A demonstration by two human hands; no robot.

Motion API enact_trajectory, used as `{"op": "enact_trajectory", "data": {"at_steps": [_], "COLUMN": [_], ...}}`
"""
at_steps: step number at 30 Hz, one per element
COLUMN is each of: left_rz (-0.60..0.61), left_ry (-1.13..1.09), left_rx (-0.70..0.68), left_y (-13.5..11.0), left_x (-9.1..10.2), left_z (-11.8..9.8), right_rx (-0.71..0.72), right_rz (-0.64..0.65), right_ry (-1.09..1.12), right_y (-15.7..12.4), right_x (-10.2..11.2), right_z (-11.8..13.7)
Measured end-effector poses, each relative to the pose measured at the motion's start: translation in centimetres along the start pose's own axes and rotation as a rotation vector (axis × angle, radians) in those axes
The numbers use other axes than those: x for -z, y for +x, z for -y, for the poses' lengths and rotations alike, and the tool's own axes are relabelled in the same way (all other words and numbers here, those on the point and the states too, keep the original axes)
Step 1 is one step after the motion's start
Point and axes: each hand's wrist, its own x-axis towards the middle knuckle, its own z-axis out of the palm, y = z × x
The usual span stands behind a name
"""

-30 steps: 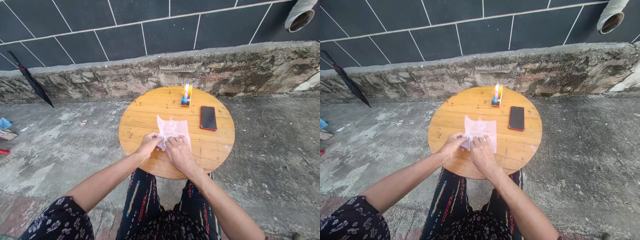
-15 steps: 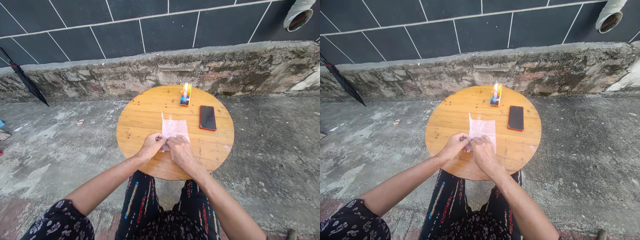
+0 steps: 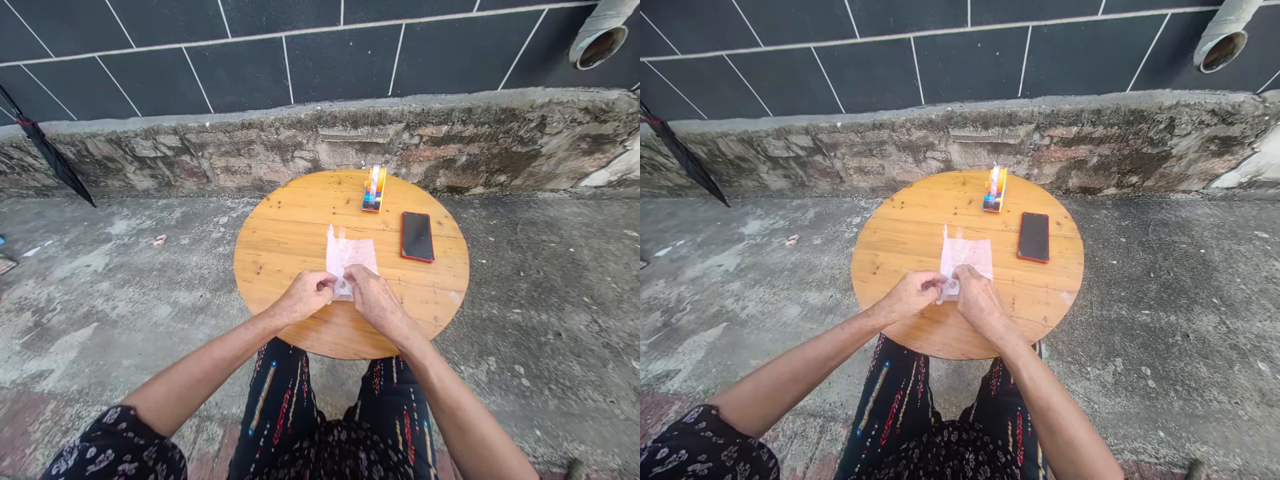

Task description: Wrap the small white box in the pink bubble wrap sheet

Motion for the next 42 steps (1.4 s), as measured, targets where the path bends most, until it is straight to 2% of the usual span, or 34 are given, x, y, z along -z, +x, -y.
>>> {"op": "enact_trajectory", "data": {"at_steps": [3, 8, 12, 15, 17, 19, 20, 22, 23, 26, 29, 35, 39, 42], "left_rz": [-0.026, -0.050, -0.136, -0.143, -0.139, -0.150, -0.153, -0.147, -0.143, -0.147, -0.154, -0.161, -0.163, -0.161], "left_ry": [0.242, 0.547, 0.697, 0.749, 0.759, 0.761, 0.762, 0.768, 0.770, 0.759, 0.734, 0.716, 0.725, 0.724], "left_rx": [-0.129, -0.243, -0.407, -0.529, -0.573, -0.607, -0.624, -0.652, -0.660, -0.661, -0.660, -0.653, -0.663, -0.658], "left_y": [-0.1, -0.4, -0.6, -0.6, -0.6, -0.6, -0.6, -0.6, -0.6, -0.4, -0.3, -0.4, -0.4, -0.3], "left_x": [-0.3, -0.9, -1.2, -1.5, -1.7, -1.7, -1.7, -1.7, -1.6, -1.7, -1.8, -1.7, -1.6, -1.5], "left_z": [-0.1, -0.2, 0.5, 0.8, 0.9, 0.9, 1.0, 1.1, 1.1, 1.4, 1.7, 1.7, 1.5, 1.5], "right_rx": [-0.004, -0.038, -0.032, -0.005, 0.046, 0.080, 0.057, -0.086, -0.185, -0.439, -0.578, -0.643, -0.653, -0.661], "right_rz": [0.004, 0.023, 0.027, 0.005, -0.046, -0.161, -0.231, -0.297, -0.273, -0.093, 0.021, 0.172, 0.245, 0.268], "right_ry": [0.017, 0.012, 0.019, 0.101, 0.231, 0.346, 0.375, 0.381, 0.383, 0.469, 0.632, 0.895, 1.037, 1.036], "right_y": [0.0, -0.1, 0.0, 0.1, 0.0, -0.5, -0.9, -2.1, -2.9, -5.0, -5.9, -4.2, -3.3, -2.9], "right_x": [0.0, 0.3, 0.3, 0.2, 0.3, 0.6, 0.9, 1.6, 1.9, 2.4, 2.3, 1.2, 0.8, 0.6], "right_z": [-0.1, 0.2, 0.5, 0.2, -0.6, -2.0, -2.9, -4.8, -5.6, -7.1, -6.8, -4.6, -4.5, -4.6]}}
